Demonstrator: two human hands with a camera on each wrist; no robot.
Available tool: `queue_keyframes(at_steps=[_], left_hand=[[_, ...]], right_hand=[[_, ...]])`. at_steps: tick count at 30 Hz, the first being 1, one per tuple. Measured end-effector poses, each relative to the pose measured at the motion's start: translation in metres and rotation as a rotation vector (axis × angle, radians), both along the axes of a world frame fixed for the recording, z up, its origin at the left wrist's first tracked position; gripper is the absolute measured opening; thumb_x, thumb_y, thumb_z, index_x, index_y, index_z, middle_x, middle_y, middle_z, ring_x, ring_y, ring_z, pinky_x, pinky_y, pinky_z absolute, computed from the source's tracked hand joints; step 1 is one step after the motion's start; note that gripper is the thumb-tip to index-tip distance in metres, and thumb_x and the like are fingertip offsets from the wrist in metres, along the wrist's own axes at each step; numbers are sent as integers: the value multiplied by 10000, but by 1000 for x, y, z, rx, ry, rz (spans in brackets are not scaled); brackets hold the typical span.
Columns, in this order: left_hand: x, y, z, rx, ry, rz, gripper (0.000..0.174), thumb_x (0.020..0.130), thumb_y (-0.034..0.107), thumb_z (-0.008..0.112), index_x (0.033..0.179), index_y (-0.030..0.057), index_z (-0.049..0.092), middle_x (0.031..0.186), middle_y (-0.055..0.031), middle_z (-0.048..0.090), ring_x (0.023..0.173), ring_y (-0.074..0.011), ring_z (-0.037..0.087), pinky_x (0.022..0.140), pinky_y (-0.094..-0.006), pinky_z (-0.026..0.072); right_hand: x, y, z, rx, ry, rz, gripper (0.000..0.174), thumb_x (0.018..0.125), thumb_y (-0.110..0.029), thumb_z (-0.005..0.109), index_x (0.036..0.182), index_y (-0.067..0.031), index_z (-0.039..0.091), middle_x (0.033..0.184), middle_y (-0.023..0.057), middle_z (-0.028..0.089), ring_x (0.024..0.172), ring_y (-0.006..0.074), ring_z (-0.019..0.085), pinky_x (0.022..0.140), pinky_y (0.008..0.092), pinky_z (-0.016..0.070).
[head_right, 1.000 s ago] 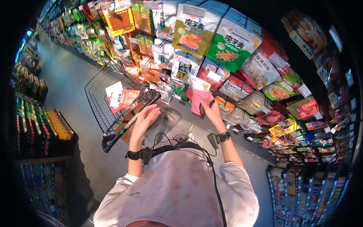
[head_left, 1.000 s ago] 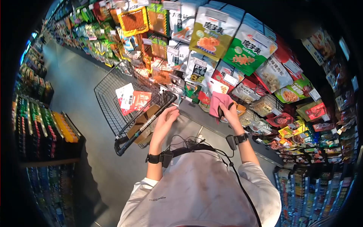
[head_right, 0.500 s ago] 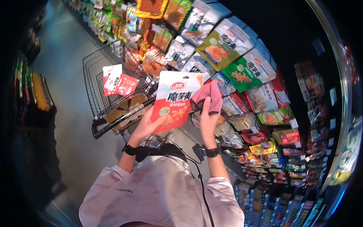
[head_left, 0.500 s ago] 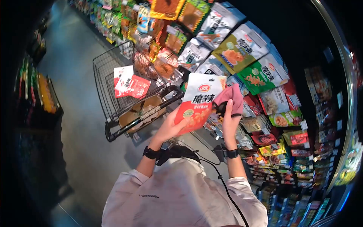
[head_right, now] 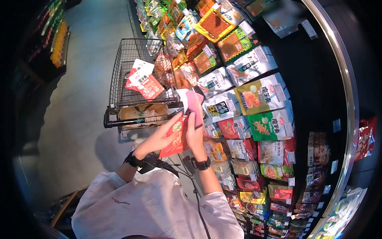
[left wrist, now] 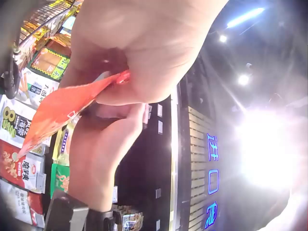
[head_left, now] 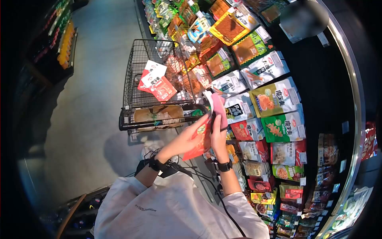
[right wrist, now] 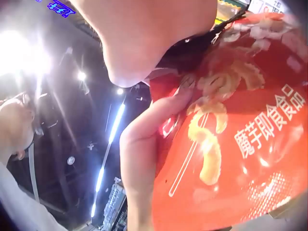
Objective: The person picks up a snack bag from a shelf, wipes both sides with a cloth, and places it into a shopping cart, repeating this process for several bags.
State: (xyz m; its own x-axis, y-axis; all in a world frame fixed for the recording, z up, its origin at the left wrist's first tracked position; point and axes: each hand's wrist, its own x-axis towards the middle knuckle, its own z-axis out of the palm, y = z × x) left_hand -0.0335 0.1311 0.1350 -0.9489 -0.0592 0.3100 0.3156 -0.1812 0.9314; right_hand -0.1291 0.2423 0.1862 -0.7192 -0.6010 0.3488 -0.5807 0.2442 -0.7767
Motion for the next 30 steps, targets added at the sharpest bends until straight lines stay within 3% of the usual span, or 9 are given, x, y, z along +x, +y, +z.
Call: queue_keyframes(at_steps=[4, 7, 9, 14, 16, 18, 19, 25, 30], left_hand=[[5, -3, -6, -1, -58, 15, 635, 884, -53, 483, 1497, -17, 324, 1469, -202, 448, 1384, -271, 408, 1139, -349, 310], [3, -2, -4, -73, 35, 57, 591, 863, -83, 439, 1449, -13, 412, 1375, -223, 545, 1285, -301, 537, 1079, -343, 392], [1, -1, 5, -75, 30, 8, 548, 891, -68, 465, 1436, -20, 442, 1395, -213, 548, 1317, -280, 520, 1099, -337, 377], [-6, 9, 10, -5, 10, -103, 458, 970, 21, 505, 1424, -24, 468, 1434, -180, 534, 1366, -232, 467, 1140, -328, 326], [-11, 13, 11, 60, -63, -40, 429, 1030, 115, 505, 1432, -26, 460, 1432, -156, 534, 1359, -207, 458, 1138, -323, 322], [-28, 24, -6, 200, -97, 259, 434, 1050, 169, 490, 1431, -36, 451, 1412, -144, 544, 1309, -206, 497, 1109, -322, 359], [-30, 25, 0, 267, -128, 399, 441, 1060, 195, 483, 1431, -40, 447, 1401, -138, 549, 1284, -205, 517, 1094, -321, 377], [-37, -5, 28, 915, -97, 499, 397, 1074, 309, 453, 1354, 28, 463, 1254, -93, 602, 1085, -149, 613, 925, -312, 507], [-36, 14, 30, 955, -100, 425, 382, 1078, 289, 445, 1352, 24, 465, 1257, -85, 600, 1090, -141, 611, 929, -311, 508]], right_hand=[[24, 0, 27, 239, 367, 102, 467, 860, -109, 565, 1326, -104, 600, 1492, 207, 408, 1442, 451, 280, 1177, 543, 220], [2, 3, 31, 133, 407, 60, 313, 866, -58, 551, 1161, -69, 656, 1194, 155, 594, 1280, 406, 455, 1134, 516, 288], [-19, 9, 24, 76, 347, -43, 187, 944, -62, 507, 1002, -33, 683, 1031, 155, 620, 1119, 367, 544, 1060, 450, 356], [-37, 37, 24, -125, -220, -216, 351, 1076, -216, 401, 1068, 6, 673, 910, 25, 642, 791, 96, 547, 743, 262, 444], [-38, 50, 23, -100, -297, -333, 365, 1081, -231, 383, 1191, -3, 646, 1034, 36, 644, 823, 106, 556, 762, 259, 445], [-33, 48, 17, -7, 183, -283, 390, 1070, -213, 377, 1336, 2, 565, 1308, 146, 580, 1192, 249, 554, 1037, 373, 407], [-23, 43, 14, -20, 131, -122, 428, 1056, -241, 402, 1391, -4, 521, 1452, 197, 469, 1411, 343, 370, 1173, 440, 250], [46, 25, -2, 454, 404, 242, 587, 867, -233, 627, 1435, -132, 517, 1545, 190, 363, 1448, 428, 281, 1193, 549, 193], [6, 26, -6, 189, 326, -105, 571, 921, -246, 588, 1452, -74, 472, 1544, 209, 353, 1450, 407, 283, 1193, 540, 179]])
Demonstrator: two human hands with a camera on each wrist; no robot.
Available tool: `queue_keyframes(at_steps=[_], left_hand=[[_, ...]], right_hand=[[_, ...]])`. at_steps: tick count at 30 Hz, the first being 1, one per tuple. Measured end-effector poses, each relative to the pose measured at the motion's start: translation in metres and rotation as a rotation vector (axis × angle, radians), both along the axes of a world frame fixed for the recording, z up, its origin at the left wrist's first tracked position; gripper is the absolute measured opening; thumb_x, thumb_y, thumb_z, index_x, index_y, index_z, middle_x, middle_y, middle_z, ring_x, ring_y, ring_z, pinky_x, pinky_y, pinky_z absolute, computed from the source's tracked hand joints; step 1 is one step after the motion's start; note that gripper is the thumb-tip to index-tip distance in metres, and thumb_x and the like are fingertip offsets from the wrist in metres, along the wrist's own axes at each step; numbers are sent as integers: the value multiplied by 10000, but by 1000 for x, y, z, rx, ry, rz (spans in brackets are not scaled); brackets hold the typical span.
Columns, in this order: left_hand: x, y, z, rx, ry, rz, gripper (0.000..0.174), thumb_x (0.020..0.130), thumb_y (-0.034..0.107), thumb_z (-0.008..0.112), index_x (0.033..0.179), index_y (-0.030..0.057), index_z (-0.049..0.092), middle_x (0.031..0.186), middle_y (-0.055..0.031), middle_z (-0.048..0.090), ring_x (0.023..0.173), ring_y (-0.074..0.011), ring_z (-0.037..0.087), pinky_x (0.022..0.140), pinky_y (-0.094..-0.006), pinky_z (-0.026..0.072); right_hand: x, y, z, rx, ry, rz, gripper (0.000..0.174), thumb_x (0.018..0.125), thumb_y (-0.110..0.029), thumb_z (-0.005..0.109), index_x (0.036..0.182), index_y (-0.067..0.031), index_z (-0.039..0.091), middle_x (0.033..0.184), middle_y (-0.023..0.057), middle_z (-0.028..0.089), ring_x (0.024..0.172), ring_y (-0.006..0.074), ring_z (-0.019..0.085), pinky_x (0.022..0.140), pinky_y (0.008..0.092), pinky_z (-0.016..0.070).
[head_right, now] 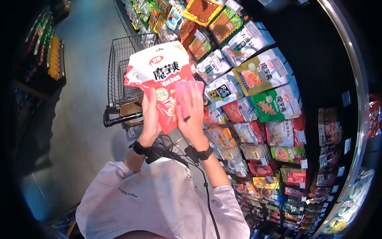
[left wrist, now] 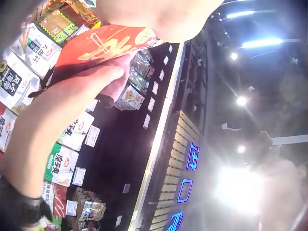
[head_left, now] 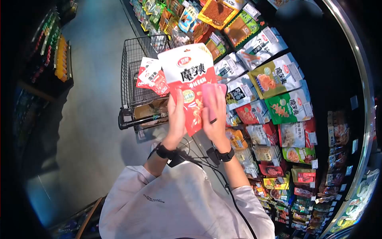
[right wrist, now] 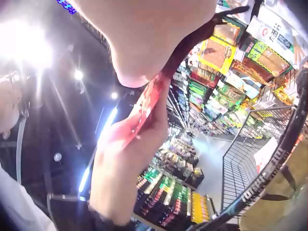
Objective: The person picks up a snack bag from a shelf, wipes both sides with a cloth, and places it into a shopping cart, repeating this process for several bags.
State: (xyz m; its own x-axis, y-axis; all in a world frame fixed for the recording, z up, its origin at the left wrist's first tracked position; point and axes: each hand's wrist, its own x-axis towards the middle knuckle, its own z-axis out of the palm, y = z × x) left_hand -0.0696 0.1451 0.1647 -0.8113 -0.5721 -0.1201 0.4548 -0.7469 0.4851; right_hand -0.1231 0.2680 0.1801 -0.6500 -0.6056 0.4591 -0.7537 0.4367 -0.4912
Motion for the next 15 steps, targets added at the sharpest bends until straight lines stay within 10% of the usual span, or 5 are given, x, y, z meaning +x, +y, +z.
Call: queue_keyframes(at_steps=[2, 11, 13, 15], left_hand=[[-1, 6, 2, -56, -7, 42, 407, 1082, 276, 434, 1397, 19, 443, 1317, -84, 573, 1155, -145, 578, 972, -317, 483], [10, 1, 2, -43, -48, 46, 480, 1073, 306, 452, 1467, 48, 360, 1369, -92, 523, 1207, -167, 546, 1023, -339, 453], [14, 4, 3, -100, -32, -22, 472, 1074, 300, 453, 1462, 47, 367, 1357, -88, 531, 1191, -158, 553, 1012, -330, 460], [14, 9, 5, -136, -98, 23, 384, 1080, 283, 447, 1356, 17, 468, 1283, -58, 560, 1150, -100, 521, 999, -294, 432]], right_hand=[[-7, -5, 2, -242, -239, -75, 533, 975, -270, 528, 1454, -47, 459, 1551, 228, 333, 1457, 437, 251, 1197, 538, 157], [24, 24, -27, 341, 189, 228, 596, 891, -226, 598, 1446, -51, 470, 1522, 195, 392, 1451, 414, 283, 1186, 566, 195], [14, 15, -18, -150, 18, -79, 492, 957, -177, 555, 1405, 13, 480, 1449, 218, 470, 1399, 355, 397, 1158, 488, 300], [0, 20, -16, -560, -780, -137, 484, 992, -244, 575, 1392, 12, 483, 1358, 155, 565, 1285, 261, 536, 1069, 422, 428]])
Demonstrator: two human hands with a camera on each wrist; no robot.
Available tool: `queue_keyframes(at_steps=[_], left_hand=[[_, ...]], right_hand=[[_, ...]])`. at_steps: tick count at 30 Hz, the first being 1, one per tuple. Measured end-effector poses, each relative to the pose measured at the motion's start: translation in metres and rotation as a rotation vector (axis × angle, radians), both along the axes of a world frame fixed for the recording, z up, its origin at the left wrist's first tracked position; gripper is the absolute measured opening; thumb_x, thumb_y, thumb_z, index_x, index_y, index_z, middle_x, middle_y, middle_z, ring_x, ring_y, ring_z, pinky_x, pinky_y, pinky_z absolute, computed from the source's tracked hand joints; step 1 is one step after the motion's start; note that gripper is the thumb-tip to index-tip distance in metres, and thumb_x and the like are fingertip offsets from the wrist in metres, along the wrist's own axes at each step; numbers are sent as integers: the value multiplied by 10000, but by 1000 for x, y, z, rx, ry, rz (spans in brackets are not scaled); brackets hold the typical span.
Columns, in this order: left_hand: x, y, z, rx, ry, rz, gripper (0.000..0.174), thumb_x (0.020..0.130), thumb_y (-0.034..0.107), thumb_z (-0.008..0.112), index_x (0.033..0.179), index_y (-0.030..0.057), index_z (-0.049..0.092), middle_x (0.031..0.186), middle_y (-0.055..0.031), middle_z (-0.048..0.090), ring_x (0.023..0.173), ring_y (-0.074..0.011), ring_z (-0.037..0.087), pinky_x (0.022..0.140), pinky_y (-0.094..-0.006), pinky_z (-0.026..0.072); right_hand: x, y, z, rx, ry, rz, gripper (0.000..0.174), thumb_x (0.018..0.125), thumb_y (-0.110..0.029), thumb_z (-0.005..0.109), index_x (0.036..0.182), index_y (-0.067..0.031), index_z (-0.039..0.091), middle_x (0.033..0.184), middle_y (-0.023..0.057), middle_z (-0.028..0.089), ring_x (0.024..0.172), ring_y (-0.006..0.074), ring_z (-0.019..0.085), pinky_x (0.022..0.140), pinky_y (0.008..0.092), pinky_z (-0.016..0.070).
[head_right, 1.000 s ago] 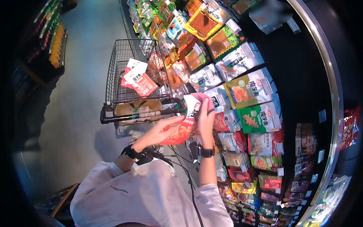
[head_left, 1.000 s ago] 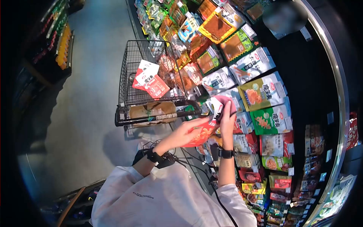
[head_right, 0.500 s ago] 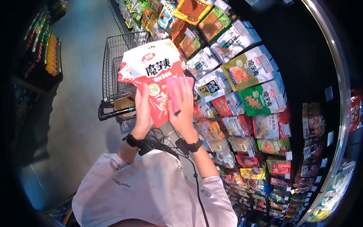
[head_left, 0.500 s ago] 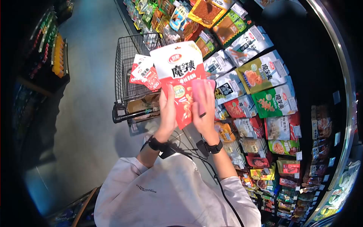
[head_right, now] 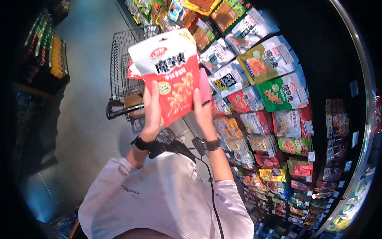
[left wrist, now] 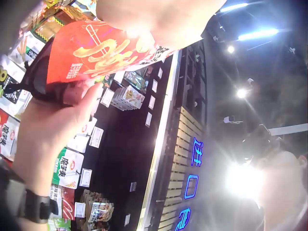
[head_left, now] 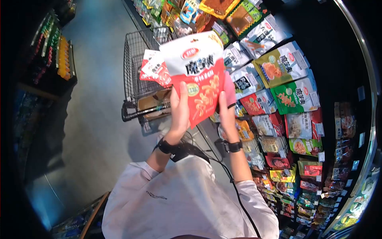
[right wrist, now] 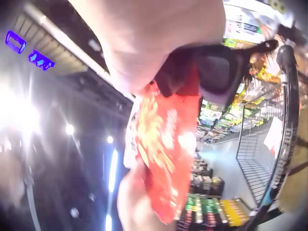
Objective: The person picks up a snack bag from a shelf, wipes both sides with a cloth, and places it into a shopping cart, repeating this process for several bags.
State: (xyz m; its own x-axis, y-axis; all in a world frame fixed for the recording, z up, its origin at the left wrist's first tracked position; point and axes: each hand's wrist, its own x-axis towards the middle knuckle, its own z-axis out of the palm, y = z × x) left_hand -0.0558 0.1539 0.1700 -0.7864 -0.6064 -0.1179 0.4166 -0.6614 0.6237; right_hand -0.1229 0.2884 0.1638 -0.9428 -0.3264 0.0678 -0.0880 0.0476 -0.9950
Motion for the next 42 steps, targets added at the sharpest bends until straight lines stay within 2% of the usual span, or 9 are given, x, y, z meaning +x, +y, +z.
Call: queue_keyframes(at_steps=[6, 10, 13, 16, 19, 25, 31, 35, 42], left_hand=[[-6, -21, 1, -183, 40, 31, 505, 1067, 216, 467, 1491, -10, 315, 1412, -100, 483, 1294, -145, 448, 1092, -311, 363], [-17, -20, -18, -643, -45, 141, 892, 943, 37, 618, 1588, 89, 3, 1602, -219, 168, 1472, -289, 243, 1212, -413, 182], [-3, -3, 5, -515, 130, -118, 1138, 884, 214, 750, 1567, 121, -155, 1629, -246, 19, 1522, -329, 38, 1211, -485, 61], [1, 1, -17, -420, 70, -301, 787, 945, 368, 682, 1520, 35, 260, 1495, -193, 405, 1379, -273, 427, 1123, -387, 355], [-1, -3, 4, 2, 148, -315, 576, 1018, 394, 560, 1426, 18, 408, 1384, -127, 531, 1254, -208, 548, 1041, -340, 448], [-7, 5, -1, 123, 237, -419, 666, 1040, 531, 383, 1461, 15, 368, 1427, -138, 507, 1287, -231, 523, 1084, -395, 428], [-5, -10, 1, 99, 539, -507, 901, 970, 734, 157, 1489, 24, 349, 1472, -149, 465, 1320, -261, 493, 1144, -412, 353], [0, 8, 0, -269, 97, -364, 804, 1013, 657, 154, 1561, 71, 210, 1545, -113, 353, 1406, -220, 381, 1169, -383, 325], [-11, 14, -10, -94, 137, -454, 636, 1076, 486, 181, 1574, 92, 139, 1577, -102, 275, 1425, -217, 341, 1176, -386, 327]], right_hand=[[1, 21, 13, -380, -354, 241, 562, 935, -135, 678, 1431, -42, 428, 1271, 67, 615, 1135, 162, 612, 954, 336, 513], [3, 13, 26, -108, 73, 57, 471, 977, -143, 618, 1400, -11, 457, 1293, 72, 608, 1105, 174, 620, 949, 324, 497], [21, 6, 41, 191, 329, 48, 435, 967, -141, 628, 1350, 29, 514, 1317, 138, 609, 1161, 206, 597, 1005, 322, 448], [39, 1, 26, 313, 646, 432, 574, 912, -113, 622, 1436, 26, 435, 1526, 222, 399, 1427, 329, 383, 1155, 392, 314], [43, -4, 37, 592, 741, 455, 623, 950, -198, 585, 1505, -21, 362, 1621, 217, 181, 1522, 364, 114, 1220, 434, 129], [18, -8, 9, 245, 447, 114, 738, 996, -261, 513, 1539, 72, 140, 1618, 262, 141, 1517, 378, 98, 1219, 433, 108], [48, -9, 21, 533, 818, 310, 650, 942, -376, 543, 1501, -77, 400, 1604, 281, 169, 1500, 465, 101, 1185, 607, 84], [27, -29, 48, 434, 876, 282, 616, 949, -358, 531, 1478, -60, 429, 1607, 238, 210, 1494, 455, 137, 1187, 586, 115], [-8, -44, 88, 433, 921, 276, 557, 997, -361, 469, 1434, -18, 484, 1584, 167, 325, 1495, 366, 224, 1203, 518, 140]])
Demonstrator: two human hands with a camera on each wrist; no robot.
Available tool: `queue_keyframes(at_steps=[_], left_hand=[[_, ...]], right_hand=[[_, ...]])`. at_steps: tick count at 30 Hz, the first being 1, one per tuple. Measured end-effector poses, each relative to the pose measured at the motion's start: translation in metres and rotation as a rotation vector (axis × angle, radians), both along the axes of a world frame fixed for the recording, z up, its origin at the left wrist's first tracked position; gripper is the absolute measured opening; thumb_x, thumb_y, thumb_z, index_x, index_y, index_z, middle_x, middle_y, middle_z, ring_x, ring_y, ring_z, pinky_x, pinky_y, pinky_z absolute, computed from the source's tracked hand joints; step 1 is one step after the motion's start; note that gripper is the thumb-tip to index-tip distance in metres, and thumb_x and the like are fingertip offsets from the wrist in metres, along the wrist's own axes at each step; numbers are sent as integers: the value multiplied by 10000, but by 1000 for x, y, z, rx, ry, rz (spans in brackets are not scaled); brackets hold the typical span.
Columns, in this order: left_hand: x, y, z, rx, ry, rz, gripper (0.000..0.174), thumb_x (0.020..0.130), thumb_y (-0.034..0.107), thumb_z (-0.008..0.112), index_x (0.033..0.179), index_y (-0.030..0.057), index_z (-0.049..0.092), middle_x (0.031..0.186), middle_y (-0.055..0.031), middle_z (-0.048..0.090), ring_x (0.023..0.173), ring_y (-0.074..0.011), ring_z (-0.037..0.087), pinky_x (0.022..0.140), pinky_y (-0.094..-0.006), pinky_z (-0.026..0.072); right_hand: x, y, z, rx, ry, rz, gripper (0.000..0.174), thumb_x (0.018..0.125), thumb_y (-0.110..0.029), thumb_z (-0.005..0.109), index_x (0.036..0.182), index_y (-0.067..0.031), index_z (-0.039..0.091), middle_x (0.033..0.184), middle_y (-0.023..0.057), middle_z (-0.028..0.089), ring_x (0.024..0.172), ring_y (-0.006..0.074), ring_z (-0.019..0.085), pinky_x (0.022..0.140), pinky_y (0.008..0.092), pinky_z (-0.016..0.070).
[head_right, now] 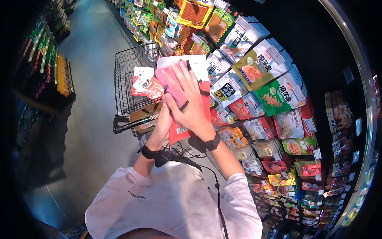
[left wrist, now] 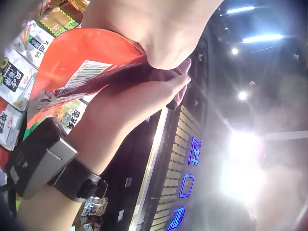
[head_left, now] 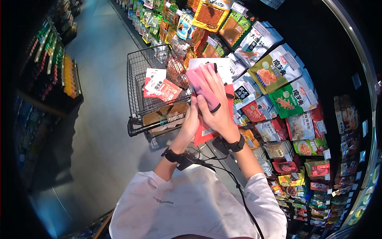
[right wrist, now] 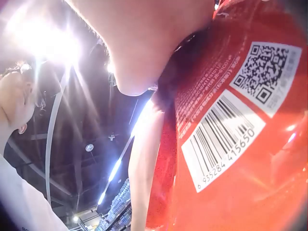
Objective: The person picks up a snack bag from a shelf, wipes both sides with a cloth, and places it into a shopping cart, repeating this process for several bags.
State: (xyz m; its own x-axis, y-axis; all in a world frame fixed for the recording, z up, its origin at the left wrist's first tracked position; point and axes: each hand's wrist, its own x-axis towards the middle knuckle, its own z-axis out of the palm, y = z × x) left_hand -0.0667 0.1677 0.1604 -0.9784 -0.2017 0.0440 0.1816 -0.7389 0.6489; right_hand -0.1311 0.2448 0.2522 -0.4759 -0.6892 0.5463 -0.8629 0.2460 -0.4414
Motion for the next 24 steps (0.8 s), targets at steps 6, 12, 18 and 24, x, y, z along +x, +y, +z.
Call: queue_keyframes(at_steps=[6, 12, 18, 24], left_hand=[[10, 0, -10, -176, -31, 55, 609, 1100, 405, 265, 1534, -22, 253, 1538, -127, 353, 1403, -170, 348, 1150, -309, 306], [14, -6, -3, -121, -130, -72, 605, 1068, 496, 295, 1477, 53, 341, 1356, -116, 541, 1206, -189, 577, 1017, -361, 494], [9, -11, 7, 48, -68, -78, 622, 1063, 520, 265, 1452, 46, 371, 1365, -117, 552, 1187, -199, 601, 996, -380, 521], [-6, -12, 12, 168, -75, -56, 690, 1040, 578, 266, 1460, 38, 359, 1372, -127, 552, 1184, -212, 607, 993, -376, 523]], right_hand=[[1, -6, 5, -74, 18, -56, 541, 973, -320, 525, 1444, -57, 477, 1541, 187, 378, 1461, 378, 285, 1201, 517, 173], [-36, 7, -5, -155, -272, -223, 466, 1025, -326, 489, 1366, -11, 527, 1344, 211, 572, 1294, 376, 501, 1125, 434, 340], [-29, 44, -15, -47, -546, -147, 457, 1017, -256, 526, 1408, -24, 492, 1323, 191, 594, 1243, 320, 567, 1064, 367, 408], [-4, 86, -52, -95, -522, -192, 456, 1031, -232, 497, 1433, -22, 453, 1361, 175, 545, 1326, 276, 470, 1101, 385, 364]])
